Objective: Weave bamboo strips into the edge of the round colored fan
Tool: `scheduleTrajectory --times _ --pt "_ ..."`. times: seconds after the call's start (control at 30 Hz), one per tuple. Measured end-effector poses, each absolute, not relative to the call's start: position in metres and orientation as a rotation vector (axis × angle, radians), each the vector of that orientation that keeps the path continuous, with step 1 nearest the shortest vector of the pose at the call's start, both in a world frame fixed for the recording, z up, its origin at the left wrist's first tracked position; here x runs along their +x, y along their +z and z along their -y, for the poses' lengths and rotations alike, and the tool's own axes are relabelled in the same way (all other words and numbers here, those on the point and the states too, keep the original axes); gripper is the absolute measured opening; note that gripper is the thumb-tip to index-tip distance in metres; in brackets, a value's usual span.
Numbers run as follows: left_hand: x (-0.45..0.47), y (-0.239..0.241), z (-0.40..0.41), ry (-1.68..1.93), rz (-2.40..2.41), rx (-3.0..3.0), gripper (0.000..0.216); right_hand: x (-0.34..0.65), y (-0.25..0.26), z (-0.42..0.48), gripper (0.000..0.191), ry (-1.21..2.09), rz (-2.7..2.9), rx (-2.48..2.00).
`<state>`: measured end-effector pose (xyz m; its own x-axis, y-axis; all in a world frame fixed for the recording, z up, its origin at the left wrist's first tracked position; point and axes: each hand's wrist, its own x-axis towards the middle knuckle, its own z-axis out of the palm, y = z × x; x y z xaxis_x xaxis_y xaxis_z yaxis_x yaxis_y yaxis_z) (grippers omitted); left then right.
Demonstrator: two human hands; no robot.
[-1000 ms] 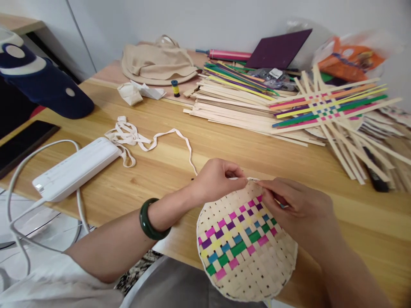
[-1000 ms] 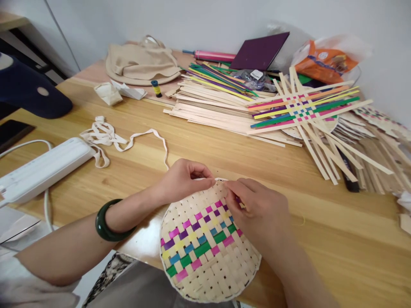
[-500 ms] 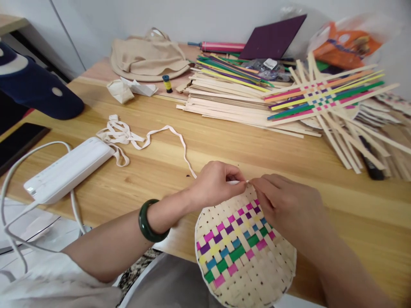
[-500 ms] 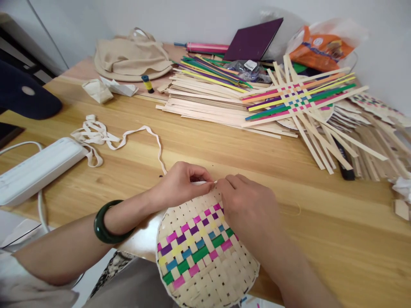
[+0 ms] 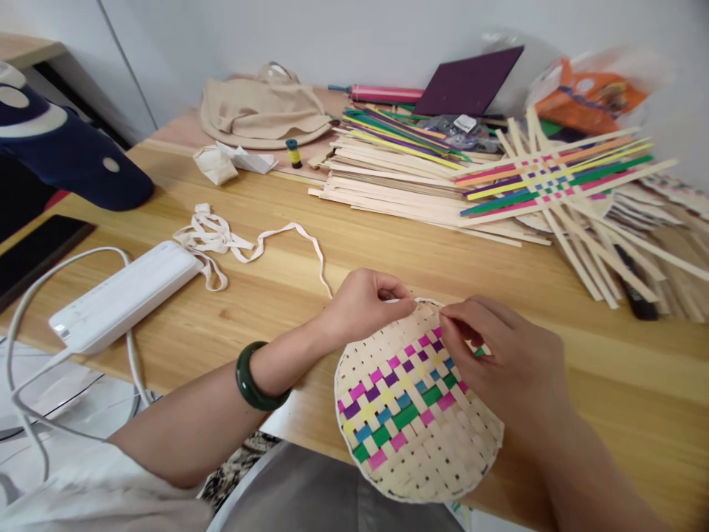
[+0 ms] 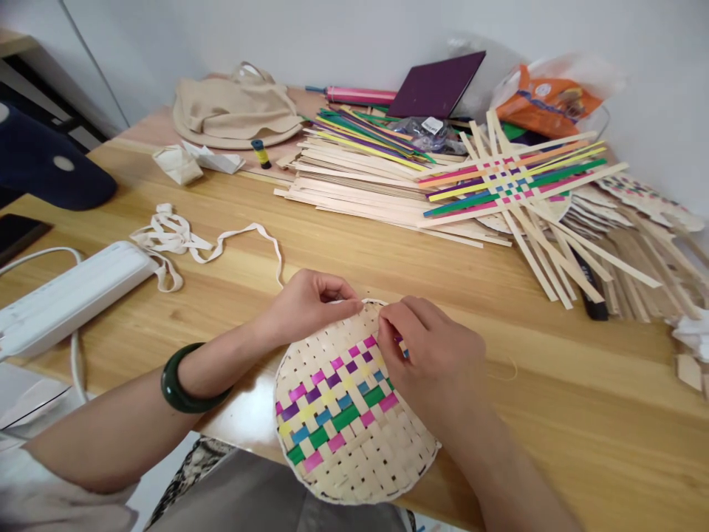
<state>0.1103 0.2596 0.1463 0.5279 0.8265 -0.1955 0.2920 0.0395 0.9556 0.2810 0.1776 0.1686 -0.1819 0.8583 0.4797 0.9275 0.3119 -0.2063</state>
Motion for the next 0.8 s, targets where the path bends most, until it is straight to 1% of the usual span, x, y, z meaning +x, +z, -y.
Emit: scheduleTrajectory --times 0.23,0.53,0.8 --pt "0.1109 0.1475 -0.2591 0.563 -0.985 1.556 0.015 0.2819 0.1664 -0.1778 0.003 -0.147 2.065 -1.57" --pt "0.1111 0.1484 -0.2588 0.553 -0.982 1.552 0.015 0.2829 0.1701 -0.1777 0.004 -0.151 2.108 -1.583" --pt "0.113 0.1485 -0.2535 0.537 -0.935 1.528 0.015 0.2815 0.1657 -0.1803 0.015 -0.256 2.19 -1.596"
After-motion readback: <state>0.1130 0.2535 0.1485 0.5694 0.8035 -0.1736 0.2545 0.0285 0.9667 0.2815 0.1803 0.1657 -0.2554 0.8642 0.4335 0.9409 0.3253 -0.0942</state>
